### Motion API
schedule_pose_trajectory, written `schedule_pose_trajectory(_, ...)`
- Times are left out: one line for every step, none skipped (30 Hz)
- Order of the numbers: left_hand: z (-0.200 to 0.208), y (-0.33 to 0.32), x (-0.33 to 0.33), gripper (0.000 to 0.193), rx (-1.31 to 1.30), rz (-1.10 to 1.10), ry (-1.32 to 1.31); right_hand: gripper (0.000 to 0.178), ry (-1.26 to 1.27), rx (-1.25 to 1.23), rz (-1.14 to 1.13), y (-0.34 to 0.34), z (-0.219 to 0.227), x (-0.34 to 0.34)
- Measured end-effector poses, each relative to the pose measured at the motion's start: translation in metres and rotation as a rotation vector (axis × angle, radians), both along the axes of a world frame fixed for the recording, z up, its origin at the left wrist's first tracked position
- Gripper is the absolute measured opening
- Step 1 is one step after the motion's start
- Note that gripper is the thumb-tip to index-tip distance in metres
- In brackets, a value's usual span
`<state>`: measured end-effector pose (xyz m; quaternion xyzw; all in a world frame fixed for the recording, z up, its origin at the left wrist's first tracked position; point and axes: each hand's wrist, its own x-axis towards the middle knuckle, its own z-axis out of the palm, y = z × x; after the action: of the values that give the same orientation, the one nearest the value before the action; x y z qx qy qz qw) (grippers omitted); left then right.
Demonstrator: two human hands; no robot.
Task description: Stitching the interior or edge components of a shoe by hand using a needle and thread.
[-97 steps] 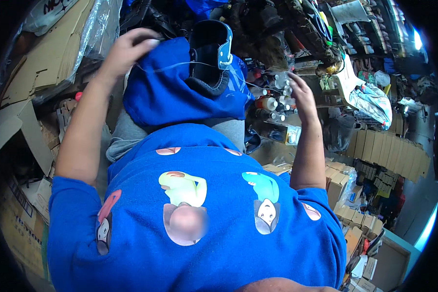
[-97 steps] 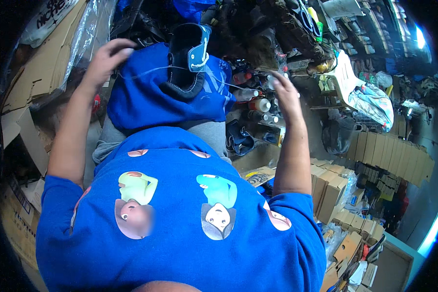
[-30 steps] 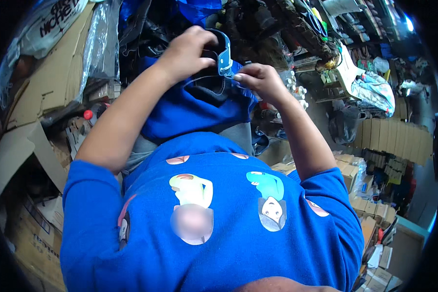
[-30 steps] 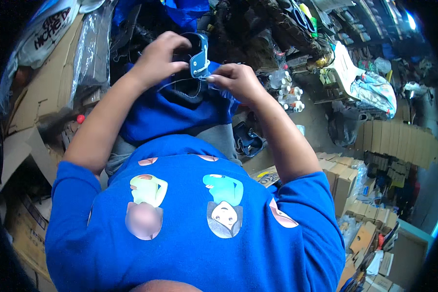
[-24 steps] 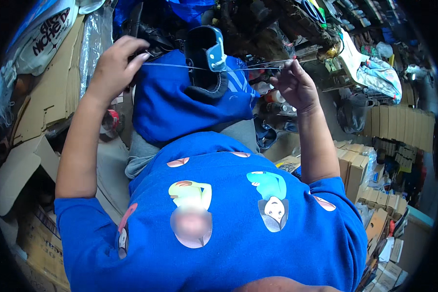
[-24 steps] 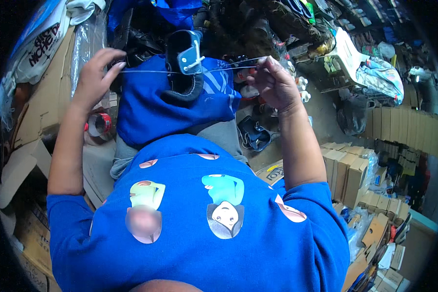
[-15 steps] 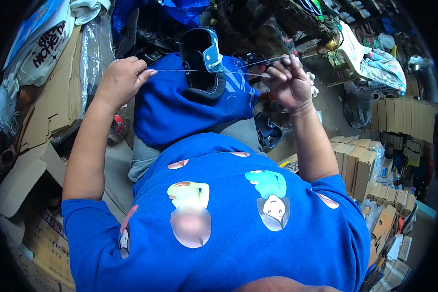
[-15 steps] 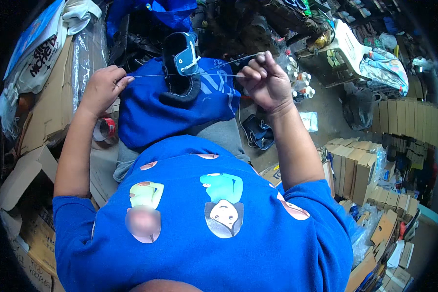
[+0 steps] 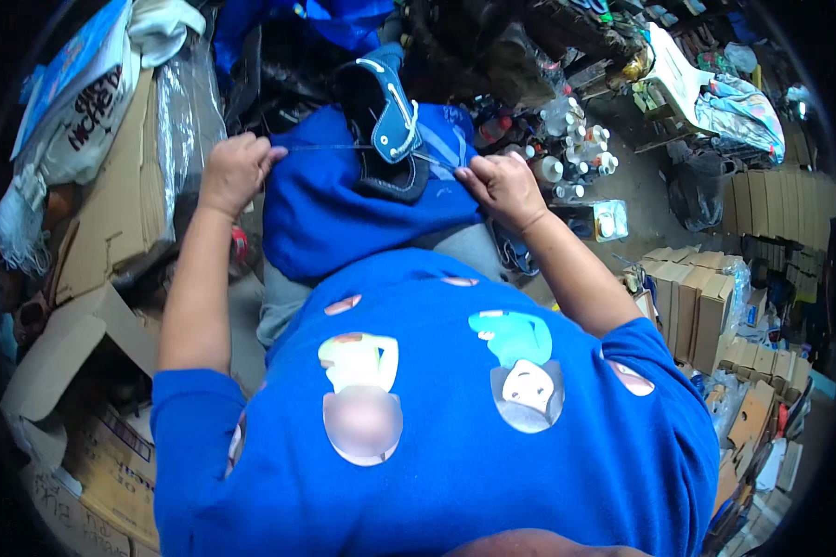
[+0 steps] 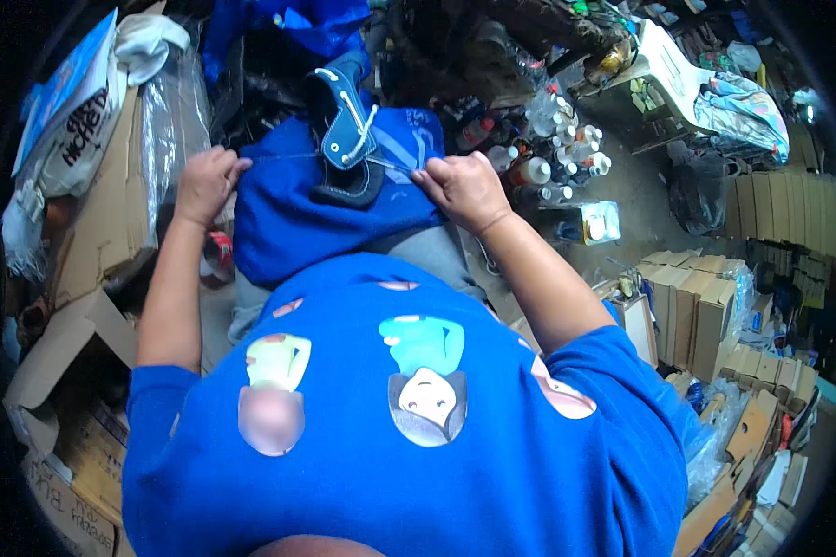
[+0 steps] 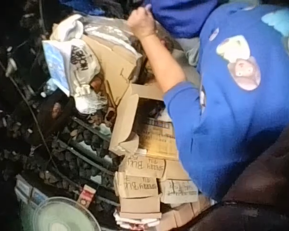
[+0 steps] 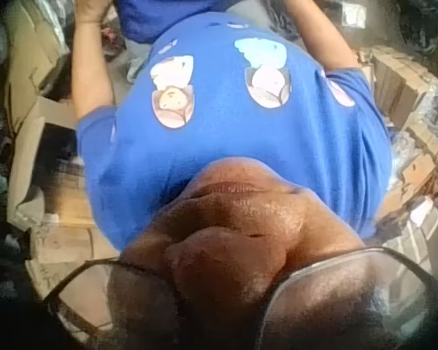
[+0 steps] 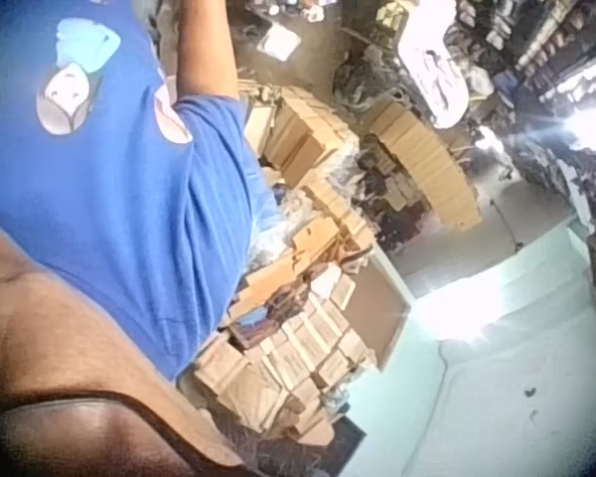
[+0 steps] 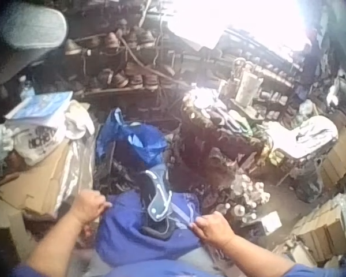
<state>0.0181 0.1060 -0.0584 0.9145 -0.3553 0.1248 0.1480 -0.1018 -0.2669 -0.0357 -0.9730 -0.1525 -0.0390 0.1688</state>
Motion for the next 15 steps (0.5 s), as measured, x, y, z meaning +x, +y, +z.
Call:
schedule_pose_trajectory(0.002, -0.002, -0.007, 0.027, -0.048, 0.061, 0.135, 0.030, 0.028, 0.020, 0.004, -0.006, -0.003, -0.003)
schedule_pose_trajectory(0.005, -0.005, -0.009, 0.026, -0.097, 0.122, 0.272, 0.030, 0.028, 0.018, -0.002, -0.009, -0.006, -0.004)
schedule_pose_trajectory(0.007, -0.006, -0.009, 0.026, -0.099, 0.124, 0.272, 0.029, 0.159, 0.469, -0.153, -0.007, -0.006, -0.003)
schedule_pose_trajectory(0.008, -0.008, -0.006, 0.025, -0.245, 0.183, 0.340, 0.028, 0.290, 0.920, -0.305, -0.007, -0.005, -0.002)
schedule_pose_trajectory(0.010, -0.011, -0.002, 0.027, -0.393, 0.242, 0.408, 0.023, 0.438, 1.170, -0.401, -0.016, 0.000, -0.003)
schedule_pose_trajectory(0.018, -0.023, 0.001, 0.029, -0.461, 0.218, 0.462, 0.020, 0.591, 1.414, -0.493, -0.028, 0.005, -0.004)
schedule_pose_trajectory(0.030, -0.045, 0.003, 0.032, -0.525, 0.187, 0.516, 0.020, 0.566, 1.577, -0.493, -0.037, 0.001, -0.005)
schedule_pose_trajectory(0.040, -0.067, 0.003, 0.033, -0.586, 0.093, 0.625, 0.021, 0.535, 1.740, -0.494, -0.041, -0.004, -0.007)
schedule_pose_trajectory(0.046, -0.086, 0.000, 0.053, -0.596, 0.052, 0.668, 0.024, 0.529, 1.806, -0.636, -0.034, 0.002, -0.007)
schedule_pose_trajectory(0.052, -0.102, -0.002, 0.063, -0.527, 0.025, 0.667, 0.024, 0.530, 1.805, -0.629, -0.027, 0.012, -0.005)
schedule_pose_trajectory(0.052, -0.114, -0.004, 0.070, -0.496, 0.005, 0.700, 0.024, 0.545, 1.654, -0.721, -0.021, 0.021, -0.002)
schedule_pose_trajectory(0.053, -0.123, -0.003, 0.075, -0.443, -0.008, 0.742, 0.025, 0.551, 1.500, -0.816, -0.019, 0.025, -0.002)
schedule_pose_trajectory(0.050, -0.127, 0.002, 0.068, -0.405, -0.047, 0.780, 0.027, 0.522, 1.320, -0.721, -0.034, 0.018, -0.001)
schedule_pose_trajectory(0.048, -0.130, 0.007, 0.061, -0.367, -0.084, 0.817, 0.027, 0.513, 1.320, -0.724, -0.049, 0.013, 0.001)
schedule_pose_trajectory(0.048, -0.133, 0.009, 0.061, -0.363, -0.092, 0.818, 0.028, 0.330, 1.123, -0.771, -0.058, 0.013, 0.004)
